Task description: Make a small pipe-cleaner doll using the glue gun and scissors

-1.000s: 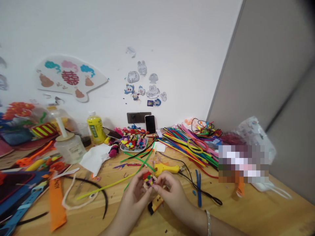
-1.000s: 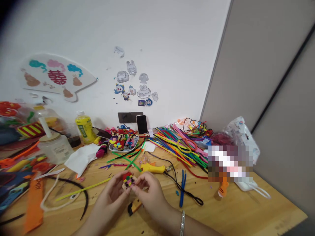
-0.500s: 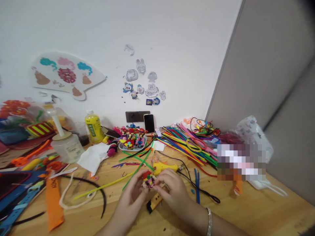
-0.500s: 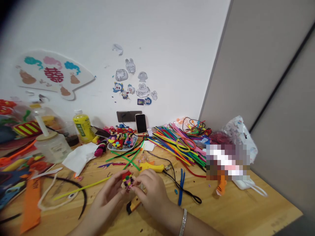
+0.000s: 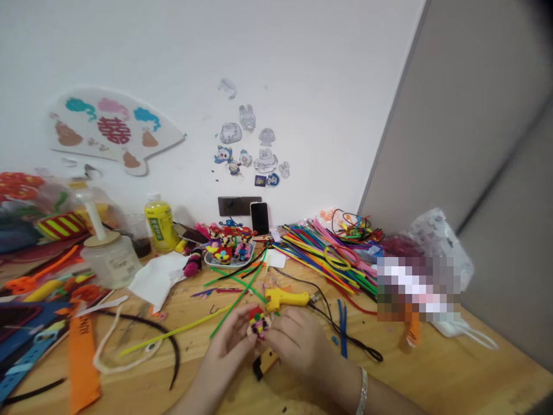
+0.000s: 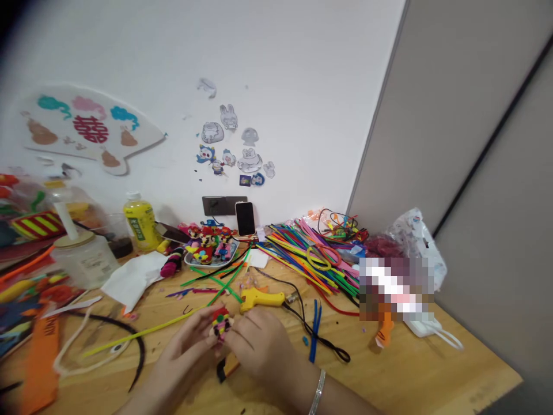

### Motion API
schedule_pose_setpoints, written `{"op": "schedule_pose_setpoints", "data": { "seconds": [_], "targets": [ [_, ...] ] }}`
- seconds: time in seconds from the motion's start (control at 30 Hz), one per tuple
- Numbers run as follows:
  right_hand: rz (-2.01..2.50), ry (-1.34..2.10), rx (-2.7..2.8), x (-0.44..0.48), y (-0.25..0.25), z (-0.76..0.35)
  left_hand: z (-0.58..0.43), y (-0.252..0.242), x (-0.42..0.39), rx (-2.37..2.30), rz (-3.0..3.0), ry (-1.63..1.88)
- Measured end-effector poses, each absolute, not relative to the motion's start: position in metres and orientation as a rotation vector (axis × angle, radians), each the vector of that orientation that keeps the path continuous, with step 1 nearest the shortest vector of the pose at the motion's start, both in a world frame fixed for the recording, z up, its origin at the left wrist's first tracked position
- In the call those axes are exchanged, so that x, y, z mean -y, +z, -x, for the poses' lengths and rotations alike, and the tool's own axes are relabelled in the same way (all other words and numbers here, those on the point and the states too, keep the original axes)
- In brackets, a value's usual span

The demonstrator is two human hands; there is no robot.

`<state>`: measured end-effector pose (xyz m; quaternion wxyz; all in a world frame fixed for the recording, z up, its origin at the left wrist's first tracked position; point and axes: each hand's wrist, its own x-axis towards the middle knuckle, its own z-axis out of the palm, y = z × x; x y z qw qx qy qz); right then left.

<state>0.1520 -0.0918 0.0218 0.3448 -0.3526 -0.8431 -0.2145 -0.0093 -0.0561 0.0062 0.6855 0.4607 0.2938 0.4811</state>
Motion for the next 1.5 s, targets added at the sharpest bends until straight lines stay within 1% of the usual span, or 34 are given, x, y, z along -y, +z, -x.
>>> {"op": "schedule_pose_setpoints", "data": {
  "seconds": [0.13, 0.2, 0.43, 0.5, 0.6, 0.73, 0.93, 1.03, 1.1, 1.23, 1.33, 1.5],
  "targets": [
    [0.855, -0.545, 2.178, 0.091, 0.019, -0.151, 0.006, 0.012, 0.055, -0.656, -0.89, 1.046],
    [0.846, -0.436, 2.126, 0.091, 0.021, -0.149, 0.005, 0.014, 0.054, -0.684, -0.873, 1.046],
    [1.147, 0.416, 1.733, 0.087, 0.021, -0.148, 0.015, 0.011, 0.048, -0.717, -0.879, 0.911],
    [1.186, 0.569, 1.651, 0.082, 0.017, -0.148, 0.018, 0.006, 0.043, -0.763, -0.95, 0.929],
    [1.196, 0.696, 1.546, 0.077, 0.013, -0.149, 0.027, 0.005, 0.03, -0.784, -1.109, 1.054],
    [1.165, 0.723, 1.488, 0.072, 0.01, -0.153, 0.046, 0.027, 0.008, -0.848, -1.262, 1.189],
    [1.194, 0.645, 1.514, 0.068, 0.009, -0.156, 0.076, 0.099, -0.019, -1.083, -1.601, 1.506],
    [1.183, 0.637, 1.535, 0.067, 0.011, -0.157, 0.073, 0.113, -0.023, -0.997, -1.41, 1.485],
    [1.192, 0.639, 1.561, 0.068, 0.014, -0.157, 0.061, 0.104, -0.019, -0.923, -1.297, 1.389],
    [1.239, 0.62, 1.631, 0.071, 0.019, -0.156, 0.03, 0.059, 0.005, -0.918, -1.338, 1.149],
    [1.235, 0.592, 1.687, 0.074, 0.022, -0.154, 0.015, 0.032, 0.029, -0.917, -1.401, 1.062],
    [1.183, 0.568, 1.782, 0.078, 0.023, -0.145, 0.012, 0.019, 0.054, -0.917, -1.733, 1.02]
  ]
}}
